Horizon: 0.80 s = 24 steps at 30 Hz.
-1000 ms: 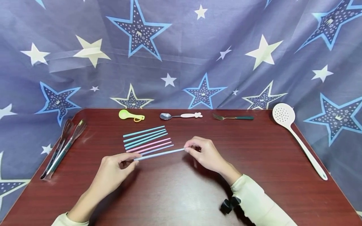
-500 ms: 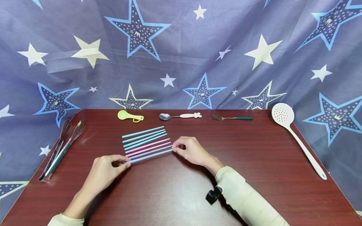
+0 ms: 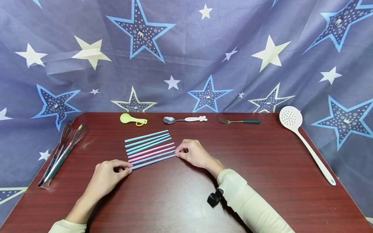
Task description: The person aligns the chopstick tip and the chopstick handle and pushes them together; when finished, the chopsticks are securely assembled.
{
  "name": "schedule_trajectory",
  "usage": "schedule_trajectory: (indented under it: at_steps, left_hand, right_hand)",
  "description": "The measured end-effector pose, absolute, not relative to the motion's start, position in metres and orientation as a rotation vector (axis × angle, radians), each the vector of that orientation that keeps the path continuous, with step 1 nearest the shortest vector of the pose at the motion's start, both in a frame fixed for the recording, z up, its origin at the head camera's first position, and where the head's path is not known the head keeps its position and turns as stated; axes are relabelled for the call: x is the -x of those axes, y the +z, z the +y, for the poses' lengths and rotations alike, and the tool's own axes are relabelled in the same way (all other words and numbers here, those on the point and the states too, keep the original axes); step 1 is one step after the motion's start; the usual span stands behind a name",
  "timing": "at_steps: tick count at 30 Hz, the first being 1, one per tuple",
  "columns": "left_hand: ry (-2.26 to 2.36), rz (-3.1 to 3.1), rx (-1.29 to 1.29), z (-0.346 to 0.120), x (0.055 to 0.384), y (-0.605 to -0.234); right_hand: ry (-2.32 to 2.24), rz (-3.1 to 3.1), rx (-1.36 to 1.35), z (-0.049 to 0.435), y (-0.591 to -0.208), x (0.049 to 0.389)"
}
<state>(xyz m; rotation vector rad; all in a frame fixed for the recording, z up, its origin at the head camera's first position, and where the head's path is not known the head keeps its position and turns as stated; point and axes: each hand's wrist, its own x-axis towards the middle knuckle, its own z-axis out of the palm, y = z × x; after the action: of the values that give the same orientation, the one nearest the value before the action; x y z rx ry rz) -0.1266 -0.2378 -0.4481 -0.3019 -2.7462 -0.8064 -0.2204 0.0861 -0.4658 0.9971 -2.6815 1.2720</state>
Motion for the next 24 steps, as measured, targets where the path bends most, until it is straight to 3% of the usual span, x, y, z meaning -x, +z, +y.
schedule_trajectory:
  at_steps: [24]
  left_hand:
    - [-0.815, -2.798, 0.219, -0.231, 0.133, -0.439]
  right_hand:
    - [1.312, -2.718, -0.876, 0.089, -0.466, 0.221]
